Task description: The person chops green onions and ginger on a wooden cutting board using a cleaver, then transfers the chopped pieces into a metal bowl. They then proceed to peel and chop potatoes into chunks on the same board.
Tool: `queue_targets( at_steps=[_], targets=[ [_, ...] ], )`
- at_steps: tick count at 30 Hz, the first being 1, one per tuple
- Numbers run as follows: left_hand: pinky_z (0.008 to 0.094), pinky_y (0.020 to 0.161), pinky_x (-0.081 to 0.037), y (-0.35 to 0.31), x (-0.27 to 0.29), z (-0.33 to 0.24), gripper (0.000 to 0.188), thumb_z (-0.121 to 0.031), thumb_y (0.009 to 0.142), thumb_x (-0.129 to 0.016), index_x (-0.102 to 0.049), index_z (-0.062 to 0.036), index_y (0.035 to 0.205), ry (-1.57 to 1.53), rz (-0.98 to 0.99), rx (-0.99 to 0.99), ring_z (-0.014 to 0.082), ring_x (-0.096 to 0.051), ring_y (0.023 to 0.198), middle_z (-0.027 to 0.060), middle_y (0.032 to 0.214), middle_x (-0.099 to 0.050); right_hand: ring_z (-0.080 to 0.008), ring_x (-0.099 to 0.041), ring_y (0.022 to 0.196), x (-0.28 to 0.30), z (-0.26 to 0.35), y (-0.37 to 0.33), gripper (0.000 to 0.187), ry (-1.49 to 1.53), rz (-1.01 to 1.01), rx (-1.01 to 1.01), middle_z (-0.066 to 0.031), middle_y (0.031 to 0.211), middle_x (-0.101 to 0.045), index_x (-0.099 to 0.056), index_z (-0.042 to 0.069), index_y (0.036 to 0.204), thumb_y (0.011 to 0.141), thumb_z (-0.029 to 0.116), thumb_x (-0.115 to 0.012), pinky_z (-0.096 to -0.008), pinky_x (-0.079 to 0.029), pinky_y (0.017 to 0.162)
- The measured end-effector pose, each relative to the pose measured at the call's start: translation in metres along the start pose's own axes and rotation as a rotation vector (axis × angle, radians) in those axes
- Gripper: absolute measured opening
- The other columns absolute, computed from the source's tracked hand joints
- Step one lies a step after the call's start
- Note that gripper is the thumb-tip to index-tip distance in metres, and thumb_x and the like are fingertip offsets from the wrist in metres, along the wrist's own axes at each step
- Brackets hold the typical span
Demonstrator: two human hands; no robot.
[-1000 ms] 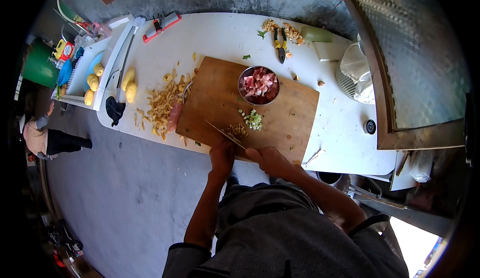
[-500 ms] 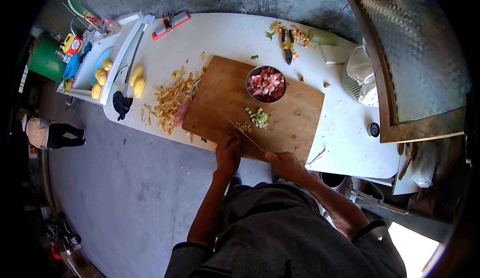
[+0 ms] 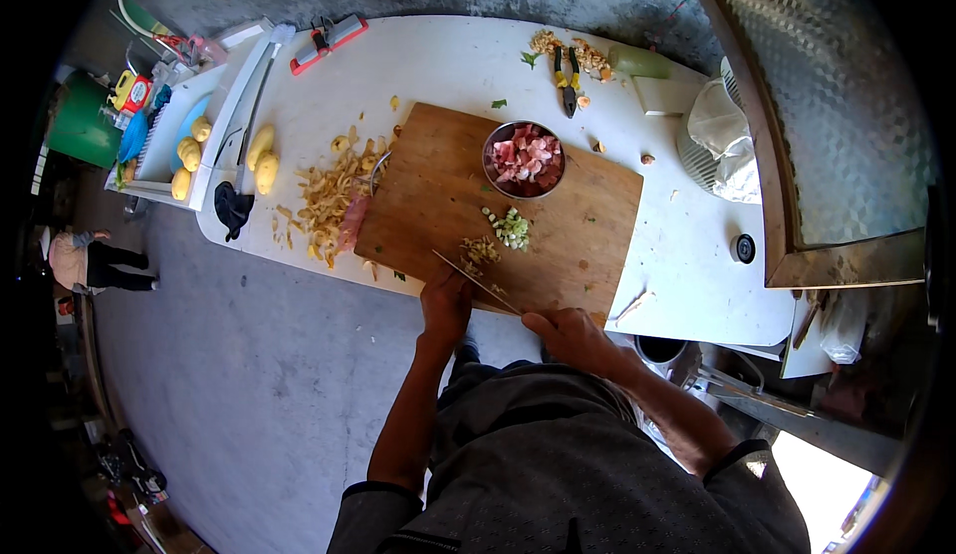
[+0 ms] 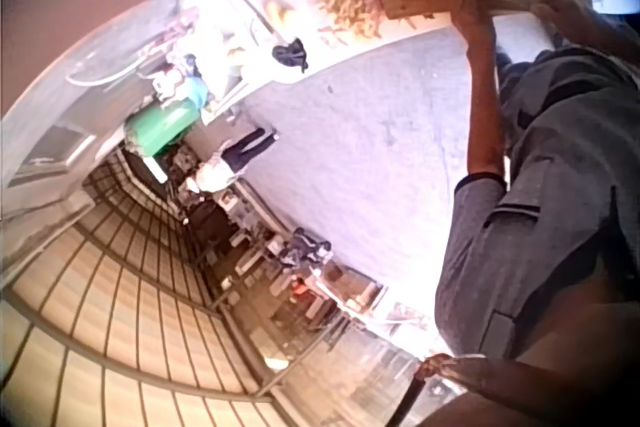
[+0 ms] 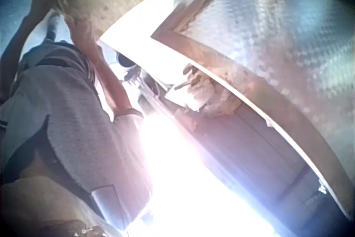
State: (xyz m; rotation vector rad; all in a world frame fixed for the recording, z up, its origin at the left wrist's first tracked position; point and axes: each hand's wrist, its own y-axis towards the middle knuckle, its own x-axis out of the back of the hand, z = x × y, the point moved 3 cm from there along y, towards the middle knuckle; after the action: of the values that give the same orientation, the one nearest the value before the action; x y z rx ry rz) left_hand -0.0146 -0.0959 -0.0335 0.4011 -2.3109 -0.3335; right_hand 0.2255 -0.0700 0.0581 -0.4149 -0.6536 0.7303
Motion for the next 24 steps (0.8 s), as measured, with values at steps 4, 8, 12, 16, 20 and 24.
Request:
queue_targets(
  at_steps=[4,8,12,16,20,24],
  targets=[
    [0.0491,0.083,-0.057,-0.002,0.000,-0.001,0.018,0.003,0.085,-0.068,-0.075,-0.0048,0.100,-0.027,0.004,0.021,0.0421,-0.068,0.097,0.0177,0.102,-0.070,-0.0374,-0.076,0.086,0.000,-0.002,0.003,0.055,0.006,-0.013,0.066,-0.0286,0.088,-0.075,-0.078,-0.002,0.116,0.112,0.048,-0.055,-0.0479,-0.056,0.082],
    [0.0492,0.084,-0.058,-0.004,0.000,0.006,0.017,0.003,0.085,-0.068,-0.075,-0.0041,0.099,-0.018,0.043,0.047,0.0426,-0.069,0.099,0.0183,0.103,-0.071,-0.0389,-0.074,0.079,-0.013,-0.001,0.030,0.061,0.036,-0.061,0.177,-0.0285,0.080,-0.072,-0.076,-0.006,0.101,0.113,0.050,-0.053,-0.0513,-0.054,0.076],
    [0.0502,0.086,-0.057,-0.006,-0.003,0.010,0.017,0.003,0.085,-0.068,-0.074,-0.0039,0.099,-0.016,0.073,0.130,0.0437,-0.068,0.101,0.0193,0.106,-0.071,-0.0433,-0.072,0.079,-0.012,0.016,0.048,0.064,-0.055,-0.035,0.153,-0.0293,0.079,-0.071,-0.076,-0.006,0.098,0.112,0.052,-0.052,-0.0514,-0.053,0.077],
    [0.0504,0.086,-0.057,-0.003,0.000,0.002,0.017,0.004,0.085,-0.068,-0.073,-0.0040,0.099,-0.042,0.015,0.042,0.0440,-0.068,0.100,0.0191,0.106,-0.071,-0.0473,-0.071,0.078,-0.015,0.009,0.043,0.062,-0.016,-0.123,0.293,-0.0287,0.080,-0.071,-0.076,-0.004,0.102,0.112,0.053,-0.053,-0.0510,-0.054,0.078],
    [0.0494,0.083,-0.056,-0.003,-0.003,0.002,0.016,0.004,0.086,-0.068,-0.073,-0.0051,0.099,-0.059,-0.059,0.003,0.0428,-0.068,0.098,0.0177,0.103,-0.070,-0.0515,-0.071,0.091,-0.013,-0.015,0.024,0.057,-0.032,-0.142,0.209,-0.0326,0.086,-0.072,-0.077,-0.005,0.108,0.111,0.049,-0.057,-0.0555,-0.054,0.083],
    [0.0484,0.079,-0.055,-0.012,-0.008,0.010,0.013,0.001,0.088,-0.071,-0.072,-0.0066,0.097,0.021,-0.013,0.066,0.0405,-0.068,0.095,0.0154,0.099,-0.069,-0.0430,-0.074,0.084,0.003,-0.008,0.007,0.058,0.038,-0.033,-0.092,-0.0298,0.083,-0.072,-0.078,-0.004,0.107,0.110,0.051,-0.058,-0.0511,-0.055,0.078]
  ],
)
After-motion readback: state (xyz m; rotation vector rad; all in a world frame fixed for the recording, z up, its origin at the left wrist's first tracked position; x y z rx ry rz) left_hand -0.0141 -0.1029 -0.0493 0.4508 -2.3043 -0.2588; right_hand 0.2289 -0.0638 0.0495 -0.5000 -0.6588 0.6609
